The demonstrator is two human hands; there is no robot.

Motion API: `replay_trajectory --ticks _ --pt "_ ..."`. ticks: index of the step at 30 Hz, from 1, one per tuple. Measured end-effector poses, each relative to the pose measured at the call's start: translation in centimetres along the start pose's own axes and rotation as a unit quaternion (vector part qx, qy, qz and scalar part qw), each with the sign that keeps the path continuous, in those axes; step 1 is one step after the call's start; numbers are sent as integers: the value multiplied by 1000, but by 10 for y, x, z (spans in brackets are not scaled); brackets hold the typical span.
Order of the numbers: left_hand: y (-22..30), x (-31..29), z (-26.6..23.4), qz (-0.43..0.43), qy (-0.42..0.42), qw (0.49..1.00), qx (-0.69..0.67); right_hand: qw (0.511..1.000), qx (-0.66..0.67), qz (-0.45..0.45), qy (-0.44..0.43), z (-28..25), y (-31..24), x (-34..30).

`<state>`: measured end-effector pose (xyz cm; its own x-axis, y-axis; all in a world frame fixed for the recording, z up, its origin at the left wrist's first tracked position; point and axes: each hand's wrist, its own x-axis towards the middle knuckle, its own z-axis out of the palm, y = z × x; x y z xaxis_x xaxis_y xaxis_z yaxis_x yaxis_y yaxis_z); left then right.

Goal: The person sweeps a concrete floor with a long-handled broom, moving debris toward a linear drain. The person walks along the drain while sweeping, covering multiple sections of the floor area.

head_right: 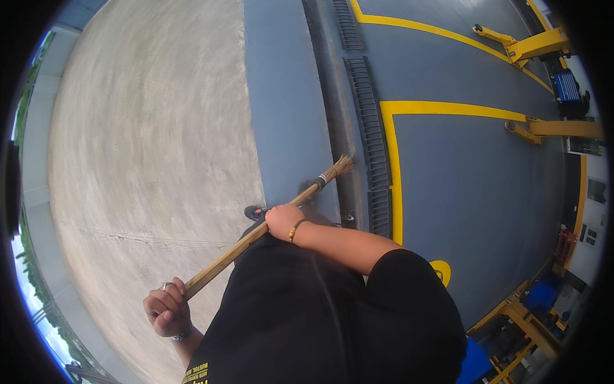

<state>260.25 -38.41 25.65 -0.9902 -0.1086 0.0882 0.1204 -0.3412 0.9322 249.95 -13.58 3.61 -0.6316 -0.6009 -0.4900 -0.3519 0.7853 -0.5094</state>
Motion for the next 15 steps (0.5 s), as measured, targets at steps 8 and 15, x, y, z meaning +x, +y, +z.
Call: replay_trajectory --ticks 8,15 --pt "26 -65 -24 72 20 997 35 989 -54 -10 134 -19 -44 15" --pt "-88 -97 -39 22 62 997 36 997 -70 11 43 96 -3 69"
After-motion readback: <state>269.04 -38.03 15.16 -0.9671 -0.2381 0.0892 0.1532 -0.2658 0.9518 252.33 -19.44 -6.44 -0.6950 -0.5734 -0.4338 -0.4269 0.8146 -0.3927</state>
